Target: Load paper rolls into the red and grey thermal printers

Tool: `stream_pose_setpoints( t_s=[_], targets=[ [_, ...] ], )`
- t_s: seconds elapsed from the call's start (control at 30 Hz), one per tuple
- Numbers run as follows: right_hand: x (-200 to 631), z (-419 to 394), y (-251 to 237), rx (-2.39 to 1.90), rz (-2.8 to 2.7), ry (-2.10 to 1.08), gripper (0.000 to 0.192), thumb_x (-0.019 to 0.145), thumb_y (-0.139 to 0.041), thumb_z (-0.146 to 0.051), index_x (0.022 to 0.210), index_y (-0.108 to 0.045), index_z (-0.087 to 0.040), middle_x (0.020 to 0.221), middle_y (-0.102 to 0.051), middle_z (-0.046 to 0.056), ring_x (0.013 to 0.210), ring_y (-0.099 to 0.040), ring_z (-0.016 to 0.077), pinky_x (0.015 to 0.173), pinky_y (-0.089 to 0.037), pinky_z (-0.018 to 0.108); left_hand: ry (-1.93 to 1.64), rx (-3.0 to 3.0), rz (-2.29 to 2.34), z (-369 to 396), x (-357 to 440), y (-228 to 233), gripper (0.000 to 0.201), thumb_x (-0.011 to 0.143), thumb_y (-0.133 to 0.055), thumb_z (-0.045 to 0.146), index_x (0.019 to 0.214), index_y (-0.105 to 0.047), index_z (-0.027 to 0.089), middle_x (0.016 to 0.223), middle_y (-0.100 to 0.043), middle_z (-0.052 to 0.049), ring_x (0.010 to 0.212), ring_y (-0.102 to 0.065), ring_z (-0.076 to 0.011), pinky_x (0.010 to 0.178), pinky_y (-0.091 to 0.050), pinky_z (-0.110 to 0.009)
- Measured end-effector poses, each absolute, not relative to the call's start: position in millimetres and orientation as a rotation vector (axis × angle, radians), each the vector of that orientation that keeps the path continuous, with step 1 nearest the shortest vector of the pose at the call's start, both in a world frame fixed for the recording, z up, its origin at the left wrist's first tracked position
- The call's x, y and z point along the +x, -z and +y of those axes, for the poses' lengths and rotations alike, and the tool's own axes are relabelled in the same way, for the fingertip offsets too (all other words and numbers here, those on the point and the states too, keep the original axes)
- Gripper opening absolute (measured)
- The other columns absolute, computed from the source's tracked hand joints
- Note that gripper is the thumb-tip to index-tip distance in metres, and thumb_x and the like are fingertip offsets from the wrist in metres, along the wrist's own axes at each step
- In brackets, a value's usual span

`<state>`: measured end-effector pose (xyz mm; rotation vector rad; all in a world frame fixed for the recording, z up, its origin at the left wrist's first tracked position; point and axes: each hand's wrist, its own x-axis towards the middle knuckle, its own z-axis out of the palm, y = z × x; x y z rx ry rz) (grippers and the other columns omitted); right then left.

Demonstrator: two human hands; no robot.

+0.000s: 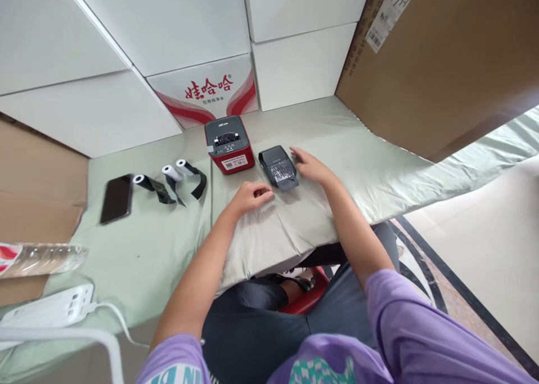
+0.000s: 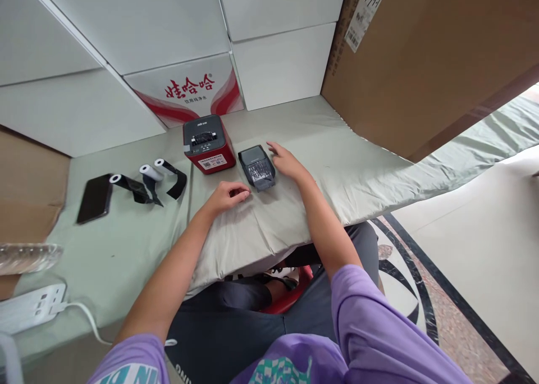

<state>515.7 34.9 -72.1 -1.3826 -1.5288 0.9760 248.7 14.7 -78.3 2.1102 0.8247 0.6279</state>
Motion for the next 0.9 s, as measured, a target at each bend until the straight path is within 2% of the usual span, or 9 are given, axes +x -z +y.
stream_pose_setpoints(
  t_s=[0.1,0.2,0.27,0.43,0.57,0.67,0.9],
  targets=[
    [512,-3,76,-1.414,-1.769,-0.828,0.074,0.071,-0.071,-0.034,0.143,-0.056,-0.025,0.144,-0.061,0.014,0.136,-0.055,0.0402,0.117,-0.039,0.063,-0.614,2.108,0.83,15,249,78,0.028,0.088,-0.065,0.042,0.086,-0.077,0.016,0.061,-0.066,-0.001,0.053,-0.051,-0.0113,0.056,-0.038,-0.023],
    [489,-29,82,-1.522,-1.784,-0.592,0.094,0.065,-0.08,-0.043,0.15,-0.046,-0.022,0.145,-0.059,0.019,0.137,-0.051,0.0468,0.116,-0.035,0.07,-0.588,2.131,0.833,15,249,78,0.027,0.087,-0.065,0.041,0.087,-0.077,0.017,0.06,-0.065,0.0,0.053,-0.051,-0.0113,0.057,-0.037,-0.024],
    [470,-33,85,-1.608,-1.683,-0.46,0.098,0.067,-0.08,-0.049,0.151,-0.041,-0.019,0.143,-0.058,0.023,0.137,-0.05,0.0487,0.116,-0.033,0.071,-0.594,2.145,0.83,15,249,78,0.028,0.088,-0.065,0.041,0.086,-0.077,0.017,0.059,-0.064,0.001,0.054,-0.051,-0.0112,0.058,-0.037,-0.024],
    [445,-25,86,-1.603,-1.566,-0.346,0.103,0.071,-0.078,-0.056,0.154,-0.034,-0.012,0.145,-0.054,0.027,0.135,-0.052,0.0455,0.114,-0.04,0.06,-0.639,2.142,0.822,14,249,78,0.028,0.087,-0.065,0.041,0.077,-0.073,0.016,0.058,-0.062,0.001,0.053,-0.049,-0.0102,0.058,-0.037,-0.023],
    [449,-12,82,-1.531,-1.506,-0.327,0.094,0.07,-0.079,-0.057,0.146,-0.043,-0.016,0.137,-0.06,0.022,0.128,-0.058,0.0396,0.108,-0.048,0.055,-0.606,2.159,0.827,13,249,75,0.026,0.087,-0.064,0.038,0.081,-0.074,0.016,0.058,-0.062,0.002,0.053,-0.049,-0.0101,0.057,-0.036,-0.023],
    [452,13,77,-1.523,-1.402,-0.251,0.087,0.069,-0.08,-0.054,0.14,-0.048,-0.018,0.133,-0.062,0.019,0.127,-0.058,0.0371,0.108,-0.048,0.053,-0.601,2.142,0.835,13,249,73,0.025,0.088,-0.064,0.037,0.083,-0.075,0.015,0.06,-0.064,0.001,0.054,-0.05,-0.0103,0.057,-0.038,-0.023],
    [445,88,83,-1.607,-1.234,-0.242,0.095,0.075,-0.078,-0.049,0.151,-0.036,-0.013,0.141,-0.053,0.023,0.13,-0.056,0.0346,0.11,-0.048,0.051,-0.756,2.226,0.845,14,248,80,0.024,0.092,-0.061,0.034,0.079,-0.072,0.017,0.062,-0.063,0.001,0.055,-0.05,-0.0104,0.058,-0.039,-0.024]
  ],
)
